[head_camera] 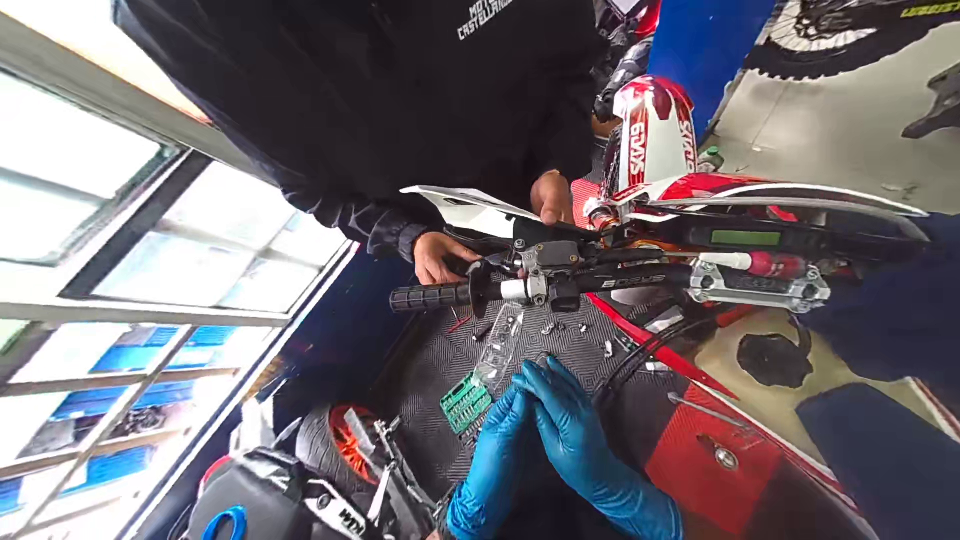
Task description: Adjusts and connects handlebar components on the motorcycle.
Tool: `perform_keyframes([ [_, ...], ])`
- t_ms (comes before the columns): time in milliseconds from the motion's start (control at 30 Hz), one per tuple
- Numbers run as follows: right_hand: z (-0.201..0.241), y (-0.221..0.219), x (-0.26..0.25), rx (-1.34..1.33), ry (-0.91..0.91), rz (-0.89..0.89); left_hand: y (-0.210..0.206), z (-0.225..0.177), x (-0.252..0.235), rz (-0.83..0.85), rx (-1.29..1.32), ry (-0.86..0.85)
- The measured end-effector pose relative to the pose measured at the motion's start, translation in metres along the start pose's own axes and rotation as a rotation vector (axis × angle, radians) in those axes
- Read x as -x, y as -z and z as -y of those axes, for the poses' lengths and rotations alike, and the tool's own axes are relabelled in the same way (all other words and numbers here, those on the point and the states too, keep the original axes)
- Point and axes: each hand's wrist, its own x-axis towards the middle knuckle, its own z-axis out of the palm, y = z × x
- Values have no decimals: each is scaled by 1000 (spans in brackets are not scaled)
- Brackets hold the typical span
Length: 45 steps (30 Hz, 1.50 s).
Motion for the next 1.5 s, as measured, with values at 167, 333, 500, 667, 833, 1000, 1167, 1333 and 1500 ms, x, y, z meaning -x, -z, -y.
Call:
perform_keyframes([
  [167,-3,4,2,147,106,32,-2,1,-1,-47,9,20],
  [333,-4,6,5,223,129,47,-6,-3,-2,-108,-74,37],
  [500,-3,6,4,213,75,55,-8,-3,-5,-144,-96,38],
  [667,-3,7,4,174,39,89,-5,-1,-8,-167,-116,54],
  [833,-3,9,6,189,33,146,-1,1,-7,-192,-134,21],
  [1000,-1,8,5,149,42,167,3,0,-6,-193,-158,2],
  [1167,-3,7,6,129,44,175,7,-1,-3,-182,-157,1],
  [1333,-3,8,7,120,23,199,9,0,-2,-175,-159,13],
  [1500,-4,17,8,41,0,190,8,-2,-1,-142,-149,9],
])
